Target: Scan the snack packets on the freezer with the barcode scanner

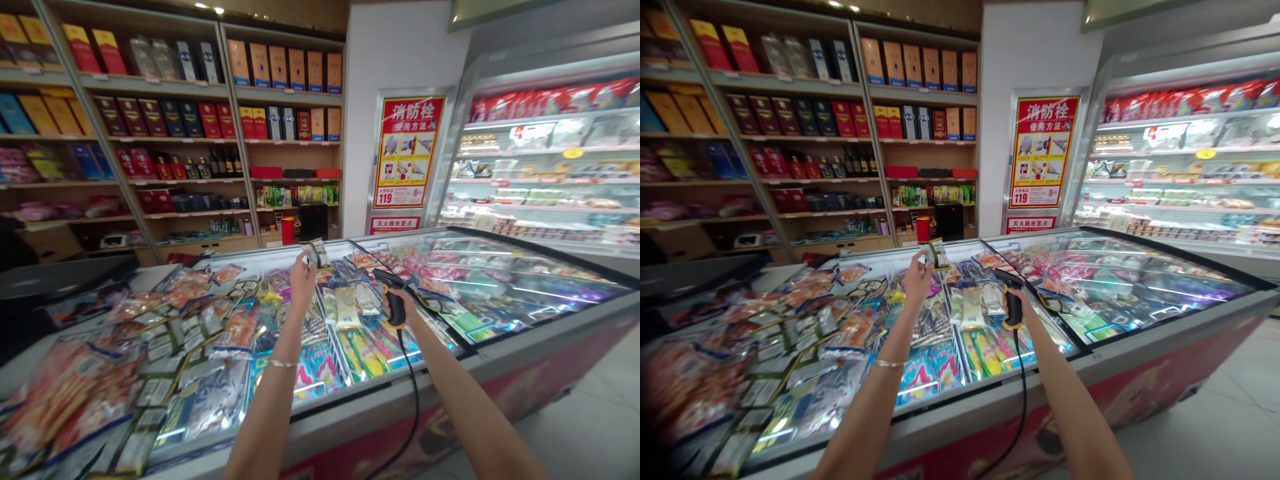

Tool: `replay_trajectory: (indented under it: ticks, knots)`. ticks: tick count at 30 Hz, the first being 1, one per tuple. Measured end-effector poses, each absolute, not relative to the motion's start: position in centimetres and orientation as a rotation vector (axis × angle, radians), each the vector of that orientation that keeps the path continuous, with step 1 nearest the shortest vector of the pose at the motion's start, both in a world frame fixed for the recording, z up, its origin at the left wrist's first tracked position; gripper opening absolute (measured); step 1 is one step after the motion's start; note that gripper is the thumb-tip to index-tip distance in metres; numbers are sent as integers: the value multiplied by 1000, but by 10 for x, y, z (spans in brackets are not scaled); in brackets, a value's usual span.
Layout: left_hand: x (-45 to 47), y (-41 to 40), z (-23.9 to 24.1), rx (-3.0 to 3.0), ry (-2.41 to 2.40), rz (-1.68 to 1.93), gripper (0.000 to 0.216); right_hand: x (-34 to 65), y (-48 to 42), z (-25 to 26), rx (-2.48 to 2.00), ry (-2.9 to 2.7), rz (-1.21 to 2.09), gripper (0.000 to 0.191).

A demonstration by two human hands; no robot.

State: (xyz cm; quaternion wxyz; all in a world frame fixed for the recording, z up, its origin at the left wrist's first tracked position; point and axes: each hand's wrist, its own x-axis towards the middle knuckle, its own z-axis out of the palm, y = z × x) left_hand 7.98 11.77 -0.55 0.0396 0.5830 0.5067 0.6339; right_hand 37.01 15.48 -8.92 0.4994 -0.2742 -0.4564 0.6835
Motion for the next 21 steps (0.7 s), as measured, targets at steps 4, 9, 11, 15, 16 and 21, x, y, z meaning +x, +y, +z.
replay_trajectory:
  ticks: [4, 9, 11, 15, 16, 21]
  knots:
    - [-8, 46, 12, 1803, 1870, 1978, 37, 326, 137, -81, -570, -1113, 1718, 26]
    - [-87, -21, -5, 1681, 2487, 1619, 38, 206, 110, -71, -457, -1170, 1887, 27]
    - [-98, -38, -16, 1522, 2841, 1391, 40, 153, 95, -72, -429, -1192, 1969, 32]
    - [-101, -60, -45, 1372, 3242, 1247, 53, 72, 67, -84, -411, -1187, 2081, 34]
    - [-101, -63, -52, 1429, 3233, 1281, 55, 61, 62, -88, -419, -1191, 2106, 34]
    - [-103, -64, -75, 1655, 3093, 1345, 53, 46, 56, -104, -434, -1215, 2189, 35]
